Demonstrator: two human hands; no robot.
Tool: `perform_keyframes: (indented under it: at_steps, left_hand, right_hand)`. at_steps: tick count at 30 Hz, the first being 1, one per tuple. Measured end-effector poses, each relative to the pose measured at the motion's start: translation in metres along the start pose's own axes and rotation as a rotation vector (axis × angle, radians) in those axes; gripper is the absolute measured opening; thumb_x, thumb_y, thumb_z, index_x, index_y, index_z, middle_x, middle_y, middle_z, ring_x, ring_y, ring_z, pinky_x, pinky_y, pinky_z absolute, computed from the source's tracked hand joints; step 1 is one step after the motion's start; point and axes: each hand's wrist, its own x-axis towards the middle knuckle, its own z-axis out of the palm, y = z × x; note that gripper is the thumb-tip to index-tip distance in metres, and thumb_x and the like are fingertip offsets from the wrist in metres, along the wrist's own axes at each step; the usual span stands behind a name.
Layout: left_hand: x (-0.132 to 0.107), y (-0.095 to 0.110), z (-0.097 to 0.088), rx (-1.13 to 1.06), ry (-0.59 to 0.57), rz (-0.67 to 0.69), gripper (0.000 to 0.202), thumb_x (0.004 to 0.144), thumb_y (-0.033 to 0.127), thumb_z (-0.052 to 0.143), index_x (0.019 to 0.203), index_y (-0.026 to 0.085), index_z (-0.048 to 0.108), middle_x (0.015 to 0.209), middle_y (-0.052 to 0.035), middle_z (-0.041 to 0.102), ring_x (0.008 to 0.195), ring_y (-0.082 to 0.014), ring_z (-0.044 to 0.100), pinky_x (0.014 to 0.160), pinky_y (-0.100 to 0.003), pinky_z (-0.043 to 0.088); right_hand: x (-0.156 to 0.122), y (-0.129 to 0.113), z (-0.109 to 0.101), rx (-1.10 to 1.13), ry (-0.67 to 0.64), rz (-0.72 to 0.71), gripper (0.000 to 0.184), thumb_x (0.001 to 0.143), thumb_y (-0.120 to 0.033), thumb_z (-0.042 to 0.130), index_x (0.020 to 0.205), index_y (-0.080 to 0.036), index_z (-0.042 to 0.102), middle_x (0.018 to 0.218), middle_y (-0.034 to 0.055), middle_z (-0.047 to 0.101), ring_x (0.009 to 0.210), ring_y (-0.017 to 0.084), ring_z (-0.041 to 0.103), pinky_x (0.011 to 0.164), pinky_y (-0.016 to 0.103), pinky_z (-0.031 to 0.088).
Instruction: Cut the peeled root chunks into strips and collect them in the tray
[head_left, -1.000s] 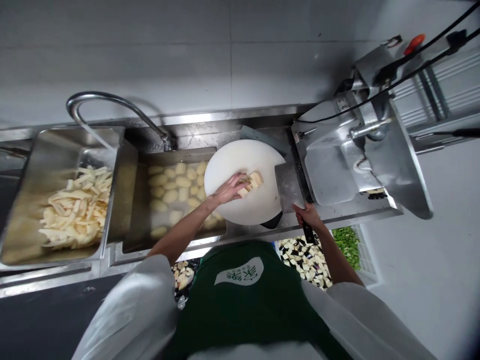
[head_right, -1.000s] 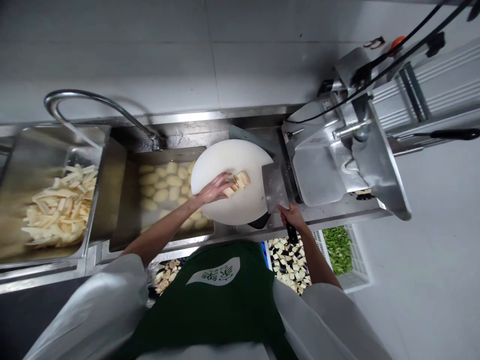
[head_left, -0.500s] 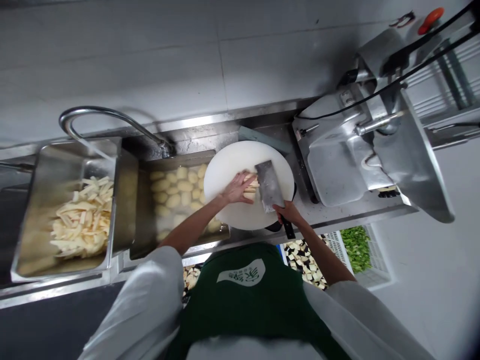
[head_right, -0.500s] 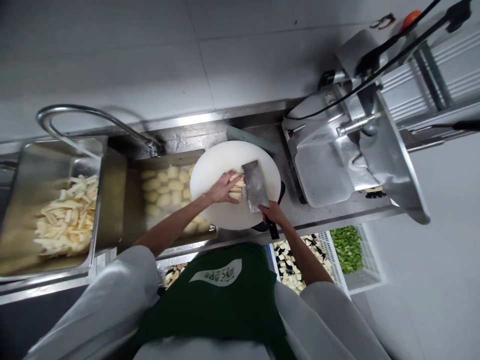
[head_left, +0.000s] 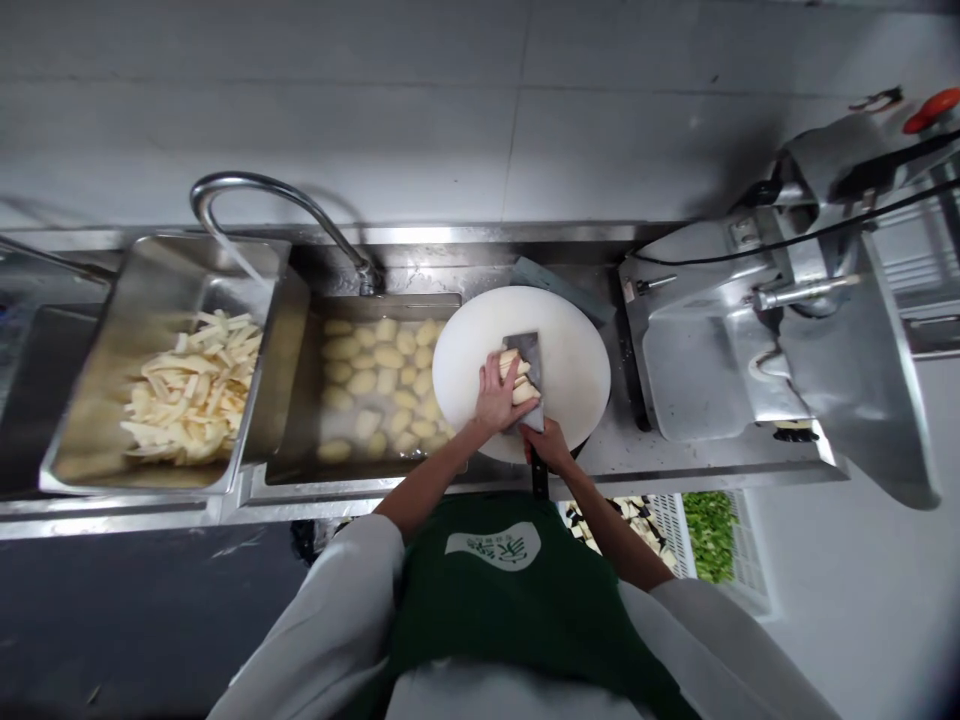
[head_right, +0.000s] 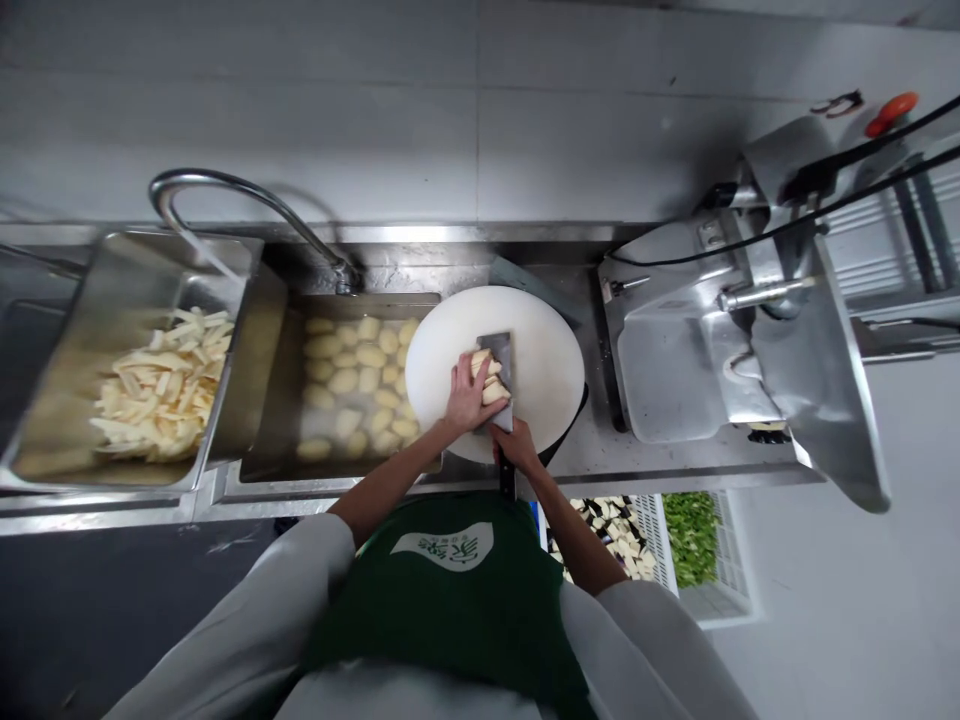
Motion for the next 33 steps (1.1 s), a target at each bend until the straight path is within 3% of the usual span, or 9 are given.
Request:
perform_keyframes:
  at_steps: [5, 10, 14, 16, 19, 22, 25, 29, 33]
  left_hand:
    - [-0.034, -0.027, -0.058, 0.116, 0.195, -0.193, 0.099, 0.083, 0.074, 0.06, 0.159, 0.02, 0.028, 0.162, -0.0253, 0.023, 0.152, -0.051, 0.01, 0.115, -0.073, 0.019]
    - [-0.076, -0.073, -0.18, 0.355, 0.4, -0.421, 0.1, 0.083, 0.077, 0.058, 0.159, 0.019, 0.029, 0.16, -0.0248, 0.027, 0.152, -0.0513, 0.007, 0.115, -0.072, 0.018]
    - [-0.103, -0.139, -0.286, 0.489, 0.527, -0.742, 0.094, 0.088, 0.074, 0.051, 0.16, 0.018, 0.026, 0.16, -0.0252, 0.027, 0.152, -0.0496, 0.009, 0.114, -0.073, 0.02]
    - [-0.116, -0.179, -0.33, 0.443, 0.555, -0.921, 0.089, 0.092, 0.07, 0.048, 0.16, 0.018, 0.025, 0.159, -0.026, 0.028, 0.151, -0.0496, 0.014, 0.112, -0.074, 0.022]
    - [-0.138, -0.228, -0.373, 0.353, 0.595, -1.06, 0.079, 0.095, 0.061, 0.048, 0.155, 0.013, 0.031, 0.156, -0.0289, 0.031, 0.148, -0.0491, 0.023, 0.11, -0.075, 0.025]
    - [-0.157, -0.252, -0.365, 0.343, 0.696, -0.817, 0.058, 0.099, 0.049, 0.045, 0.144, 0.012, 0.045, 0.148, -0.0242, 0.042, 0.142, -0.0385, 0.036, 0.116, -0.062, 0.03]
    - [-0.166, -0.254, -0.305, 0.22, 0.577, -0.524, 0.038, 0.1, 0.036, 0.041, 0.126, 0.015, 0.059, 0.129, -0.0165, 0.057, 0.128, -0.0288, 0.05, 0.114, -0.049, 0.038]
    - [-0.167, -0.246, -0.198, -0.016, 0.041, -0.655, 0.023, 0.091, 0.031, 0.058, 0.1, 0.013, 0.069, 0.106, -0.0142, 0.065, 0.108, -0.0279, 0.059, 0.101, -0.044, 0.048]
    - [-0.164, -0.251, -0.143, -0.114, -0.028, -0.776, 0.032, 0.093, 0.037, 0.066, 0.107, 0.009, 0.067, 0.107, -0.0111, 0.066, 0.099, -0.0243, 0.064, 0.09, -0.042, 0.055]
  right_hand:
    - [0.003, -0.031, 0.046, -0.098, -0.205, -0.126, 0.036, 0.08, -0.053, 0.065, 0.068, -0.027, 0.044, 0.045, -0.0052, 0.054, 0.037, 0.014, 0.051, 0.036, 0.027, 0.044]
    - [0.013, -0.101, 0.151, -0.111, -0.579, -0.186, 0.037, 0.078, -0.053, 0.069, 0.074, -0.026, 0.044, 0.044, -0.0082, 0.054, 0.035, 0.012, 0.052, 0.033, 0.022, 0.041]
    - [0.009, -0.145, 0.233, -0.07, -0.778, -0.199, 0.038, 0.076, -0.05, 0.072, 0.074, -0.025, 0.044, 0.045, -0.0086, 0.055, 0.034, 0.011, 0.051, 0.032, 0.021, 0.043]
    - [0.005, -0.15, 0.249, -0.081, -0.797, -0.197, 0.039, 0.076, -0.052, 0.072, 0.073, -0.024, 0.044, 0.044, -0.0088, 0.054, 0.033, 0.011, 0.049, 0.031, 0.021, 0.042]
    - [0.003, -0.141, 0.232, -0.138, -0.728, -0.207, 0.044, 0.075, -0.058, 0.071, 0.071, -0.024, 0.044, 0.045, -0.0091, 0.052, 0.031, 0.01, 0.048, 0.03, 0.021, 0.039]
    - [0.001, -0.124, 0.174, -0.256, -0.523, -0.227, 0.045, 0.077, -0.064, 0.066, 0.07, -0.025, 0.044, 0.045, -0.0081, 0.051, 0.031, 0.011, 0.047, 0.031, 0.022, 0.038]
    - [-0.007, -0.112, 0.1, -0.476, -0.186, -0.234, 0.04, 0.078, -0.06, 0.063, 0.066, -0.027, 0.044, 0.041, -0.0053, 0.05, 0.031, 0.013, 0.047, 0.034, 0.025, 0.038]
    - [-0.028, -0.104, 0.021, -0.728, 0.066, -0.124, 0.037, 0.078, -0.058, 0.054, 0.059, -0.029, 0.043, 0.037, -0.0017, 0.049, 0.033, 0.016, 0.049, 0.039, 0.028, 0.041]
    - [-0.049, -0.091, -0.01, -0.825, 0.201, -0.018, 0.038, 0.071, -0.061, 0.051, 0.054, -0.029, 0.043, 0.036, 0.0005, 0.05, 0.036, 0.017, 0.05, 0.045, 0.03, 0.043]
